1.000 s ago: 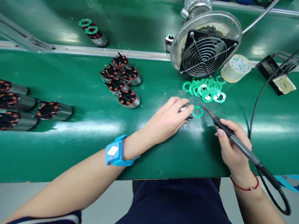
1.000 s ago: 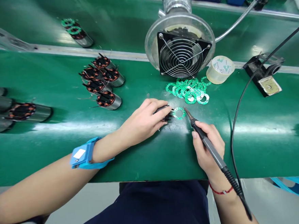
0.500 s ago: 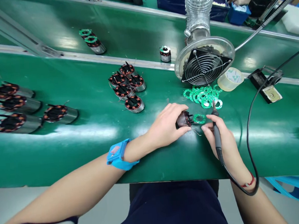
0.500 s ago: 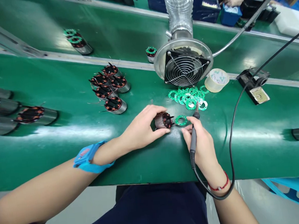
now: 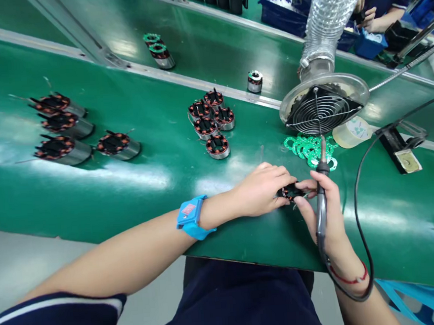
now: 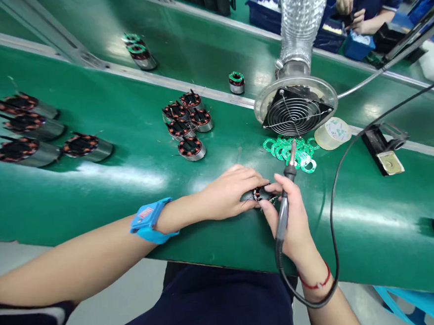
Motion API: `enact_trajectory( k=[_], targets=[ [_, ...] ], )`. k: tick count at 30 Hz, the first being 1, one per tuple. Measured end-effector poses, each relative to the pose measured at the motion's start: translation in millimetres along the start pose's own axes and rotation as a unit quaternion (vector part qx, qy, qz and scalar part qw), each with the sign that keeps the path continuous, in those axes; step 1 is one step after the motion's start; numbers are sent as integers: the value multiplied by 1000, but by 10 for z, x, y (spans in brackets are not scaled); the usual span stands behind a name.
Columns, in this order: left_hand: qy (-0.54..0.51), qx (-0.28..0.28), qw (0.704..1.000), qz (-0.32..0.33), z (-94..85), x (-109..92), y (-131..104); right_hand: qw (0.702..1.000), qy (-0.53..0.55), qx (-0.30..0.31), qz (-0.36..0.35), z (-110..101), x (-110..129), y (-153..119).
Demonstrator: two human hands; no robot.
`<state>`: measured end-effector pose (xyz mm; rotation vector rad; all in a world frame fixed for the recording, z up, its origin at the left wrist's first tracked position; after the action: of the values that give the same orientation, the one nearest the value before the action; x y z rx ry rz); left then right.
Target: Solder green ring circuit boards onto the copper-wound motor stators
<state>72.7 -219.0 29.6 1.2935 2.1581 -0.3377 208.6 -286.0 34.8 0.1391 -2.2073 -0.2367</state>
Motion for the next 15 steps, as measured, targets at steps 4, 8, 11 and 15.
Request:
enact_trajectory(
  k=[4,8,11,15],
  targets=[
    [-58,87,994,28,-115,1,-50,987,-133,69,56,-21,-39,-148],
    [-89,71,993,-6,-147,37,-28,978,-125,119,121,-126,-180,-202],
    [-71,42,996,-18,-87,46,-2,984,-113,97,94,-250,-174,-105],
    [-94,-7,995,-20,-15,79,30,980,-182,68,35,-277,0,86]
  ],
)
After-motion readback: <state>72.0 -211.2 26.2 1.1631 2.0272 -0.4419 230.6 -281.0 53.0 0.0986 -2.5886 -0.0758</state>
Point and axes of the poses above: each hand's wrist, its own y-axis towards the middle knuckle, its own z-axis out of the palm, x = y × z, the point moved 6 cm from there along y, towards the middle knuckle, and after that the axes turned 5 degrees about x, right-handed, at the moved point
